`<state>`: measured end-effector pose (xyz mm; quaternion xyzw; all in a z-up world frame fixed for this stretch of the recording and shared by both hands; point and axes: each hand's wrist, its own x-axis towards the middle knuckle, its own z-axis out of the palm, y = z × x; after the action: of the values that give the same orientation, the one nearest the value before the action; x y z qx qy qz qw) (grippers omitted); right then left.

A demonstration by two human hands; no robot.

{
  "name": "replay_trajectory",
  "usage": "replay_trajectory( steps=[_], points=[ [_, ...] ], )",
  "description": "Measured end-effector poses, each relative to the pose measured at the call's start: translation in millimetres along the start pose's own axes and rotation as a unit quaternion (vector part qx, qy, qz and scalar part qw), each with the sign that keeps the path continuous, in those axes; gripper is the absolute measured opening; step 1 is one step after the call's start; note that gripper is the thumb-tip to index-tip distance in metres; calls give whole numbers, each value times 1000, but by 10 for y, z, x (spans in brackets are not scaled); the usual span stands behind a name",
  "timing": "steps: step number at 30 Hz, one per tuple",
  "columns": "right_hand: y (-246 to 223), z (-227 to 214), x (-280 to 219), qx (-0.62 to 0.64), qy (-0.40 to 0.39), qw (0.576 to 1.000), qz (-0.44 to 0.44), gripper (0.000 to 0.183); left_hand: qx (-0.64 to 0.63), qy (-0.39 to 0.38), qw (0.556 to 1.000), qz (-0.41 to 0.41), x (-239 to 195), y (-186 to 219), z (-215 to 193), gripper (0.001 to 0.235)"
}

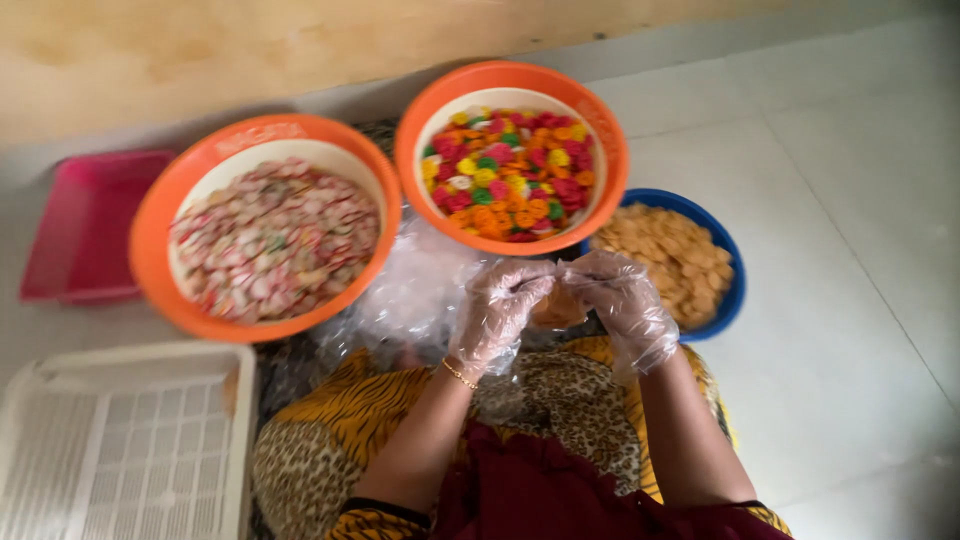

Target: The person sits on the floor and packs round, light-brown snack chips from a blue bowl into clear plastic bags. They repeatedly scoop chips with gloved hands, place them into bags, and set the filled bags into a white basket.

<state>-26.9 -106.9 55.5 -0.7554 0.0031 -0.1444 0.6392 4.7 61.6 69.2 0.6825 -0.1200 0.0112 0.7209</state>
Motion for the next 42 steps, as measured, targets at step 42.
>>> replay_trajectory(
  steps=[42],
  points=[
    [2015, 5746, -140, -504, -307, 665, -458, 20, 510, 267, 805, -144, -1243, -3445, -4280, 22]
  ],
)
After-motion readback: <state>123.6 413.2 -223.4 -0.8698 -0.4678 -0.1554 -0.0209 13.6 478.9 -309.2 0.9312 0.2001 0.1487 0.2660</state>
